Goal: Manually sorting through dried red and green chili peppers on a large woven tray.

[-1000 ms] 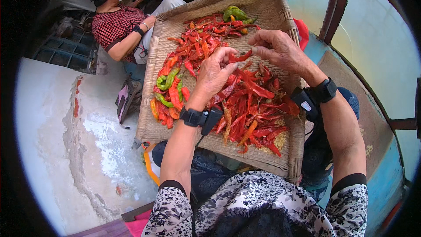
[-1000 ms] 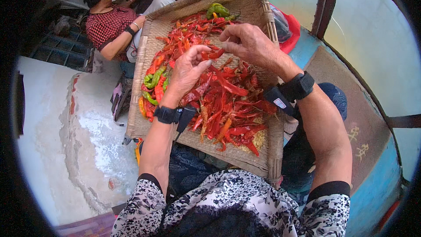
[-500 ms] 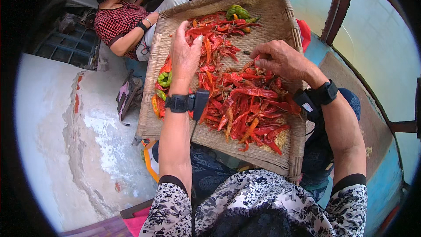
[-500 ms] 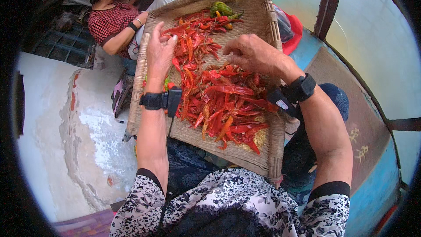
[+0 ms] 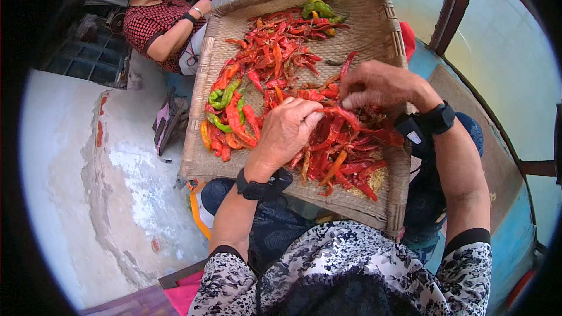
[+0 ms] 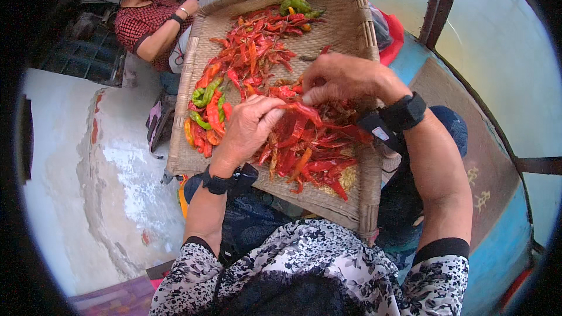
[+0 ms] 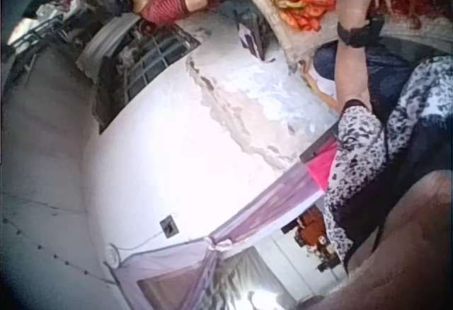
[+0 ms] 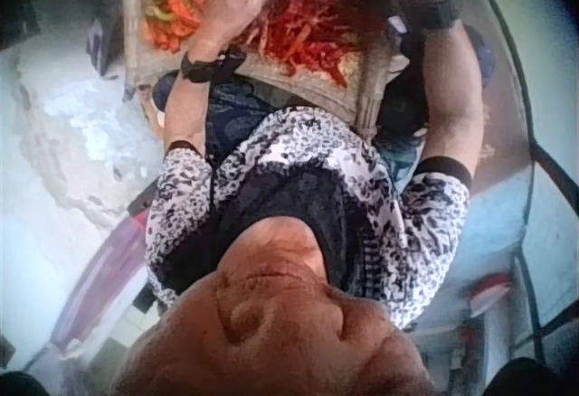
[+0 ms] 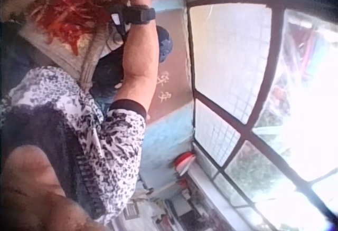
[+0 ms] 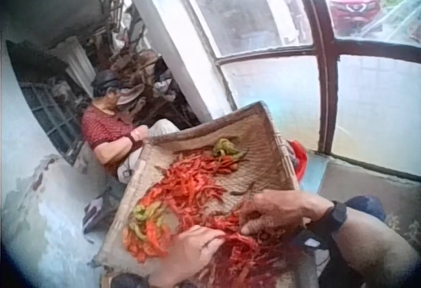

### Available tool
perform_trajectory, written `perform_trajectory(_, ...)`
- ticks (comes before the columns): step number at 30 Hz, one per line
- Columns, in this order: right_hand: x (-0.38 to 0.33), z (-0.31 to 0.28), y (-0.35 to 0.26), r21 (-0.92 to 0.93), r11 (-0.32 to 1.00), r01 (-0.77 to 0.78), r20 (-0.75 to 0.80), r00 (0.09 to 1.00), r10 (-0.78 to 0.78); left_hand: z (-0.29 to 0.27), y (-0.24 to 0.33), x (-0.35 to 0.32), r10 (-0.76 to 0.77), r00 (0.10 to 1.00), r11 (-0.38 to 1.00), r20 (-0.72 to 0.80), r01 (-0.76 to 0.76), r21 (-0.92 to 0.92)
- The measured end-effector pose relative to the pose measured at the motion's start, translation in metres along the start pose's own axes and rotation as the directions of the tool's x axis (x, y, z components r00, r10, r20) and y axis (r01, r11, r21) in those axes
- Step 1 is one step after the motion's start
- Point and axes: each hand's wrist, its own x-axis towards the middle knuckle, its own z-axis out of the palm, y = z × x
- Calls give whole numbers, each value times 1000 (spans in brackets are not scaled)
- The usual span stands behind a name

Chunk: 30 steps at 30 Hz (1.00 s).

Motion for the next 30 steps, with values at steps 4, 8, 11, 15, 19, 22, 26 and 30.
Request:
perform_trajectory(4,-2,-9,0,25,1000,3,-256,967,4,-15,-23,0,-222,975,915,-4,207,-347)
perform_trajectory(8,2,-7,4,-9,1000,-7,-302,953,4,-51,-69,22,-346,923,894,-168,270,-358)
perform_trajectory(11,2,-7,9,-78,996,50,-298,952,-71,-50,-122,35,-258,821,942,-510,331,56)
perform_trajectory(15,3,-7,0,-69,996,53,-305,950,-72,-9,-131,18,-591,805,803,-50,593,57)
perform_trajectory(19,0,-9,-4,-59,998,22,-292,956,-38,27,-133,10,-554,826,813,-101,563,151)
perform_trajectory(22,1,-9,-6,-67,998,-19,-262,965,1,29,-125,12,-583,812,807,-22,575,-131)
perform_trajectory(26,8,-6,-9,-46,999,1,-258,966,-12,43,-127,9,-433,901,840,9,407,-359)
perform_trajectory(30,5,-3,3,-81,997,-16,-268,963,-6,24,-44,21,-342,940,900,9,330,-285)
